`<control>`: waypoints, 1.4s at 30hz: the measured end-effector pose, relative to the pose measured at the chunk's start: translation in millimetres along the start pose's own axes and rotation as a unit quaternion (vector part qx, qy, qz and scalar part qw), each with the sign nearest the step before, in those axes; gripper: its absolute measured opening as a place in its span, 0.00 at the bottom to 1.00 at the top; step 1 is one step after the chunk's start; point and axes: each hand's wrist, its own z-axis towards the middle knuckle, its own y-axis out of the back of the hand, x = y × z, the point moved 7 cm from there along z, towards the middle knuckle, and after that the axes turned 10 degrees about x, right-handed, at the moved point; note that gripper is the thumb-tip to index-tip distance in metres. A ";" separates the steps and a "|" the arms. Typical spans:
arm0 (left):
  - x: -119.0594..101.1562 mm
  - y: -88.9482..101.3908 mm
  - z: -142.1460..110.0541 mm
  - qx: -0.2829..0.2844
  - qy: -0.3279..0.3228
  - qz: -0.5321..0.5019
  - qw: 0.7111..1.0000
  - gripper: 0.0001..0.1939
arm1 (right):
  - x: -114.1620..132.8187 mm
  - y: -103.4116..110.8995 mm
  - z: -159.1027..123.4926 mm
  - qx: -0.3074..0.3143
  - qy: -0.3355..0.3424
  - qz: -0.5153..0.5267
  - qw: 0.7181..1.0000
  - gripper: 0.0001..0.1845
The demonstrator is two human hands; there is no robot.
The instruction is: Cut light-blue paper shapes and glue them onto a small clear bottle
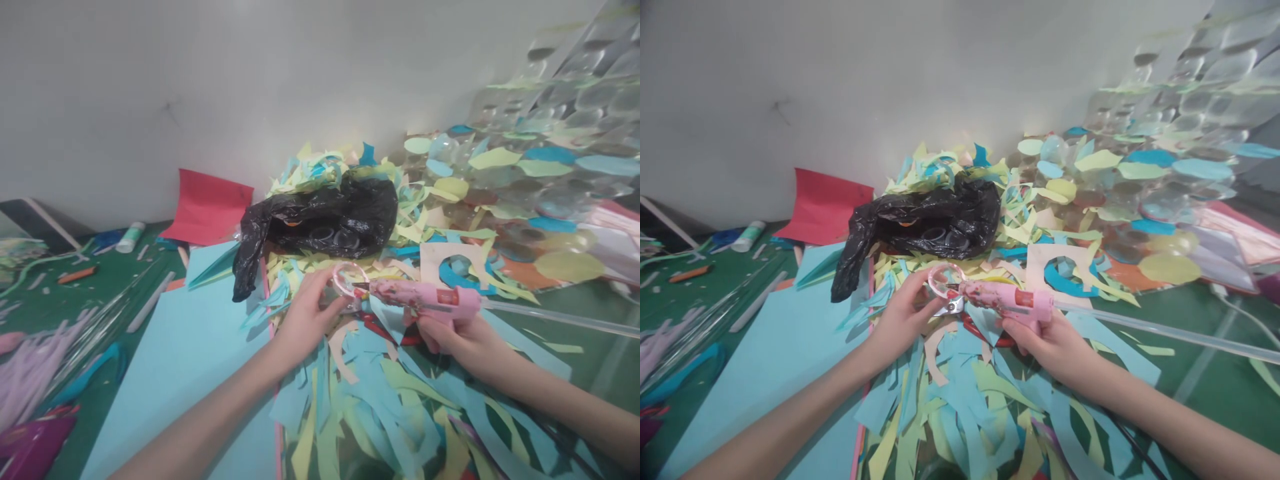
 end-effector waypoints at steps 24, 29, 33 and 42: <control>6.9 3.3 2.7 -0.020 0.051 -0.081 0.995 0.24 | -1.2 3.7 0.3 -0.023 -0.004 -0.017 1.000 0.28; 4.1 4.6 1.6 -0.022 0.054 -0.072 0.996 0.22 | -1.9 2.9 0.0 -0.020 -0.003 -0.011 1.000 0.29; 4.0 5.0 1.1 -0.025 0.051 -0.067 0.996 0.21 | -7.4 0.6 0.2 -0.009 -0.007 -0.012 1.000 0.30; 5.2 5.3 1.6 -0.024 0.046 -0.063 0.997 0.22 | -14.1 0.3 -0.1 -0.013 -0.015 -0.008 1.000 0.28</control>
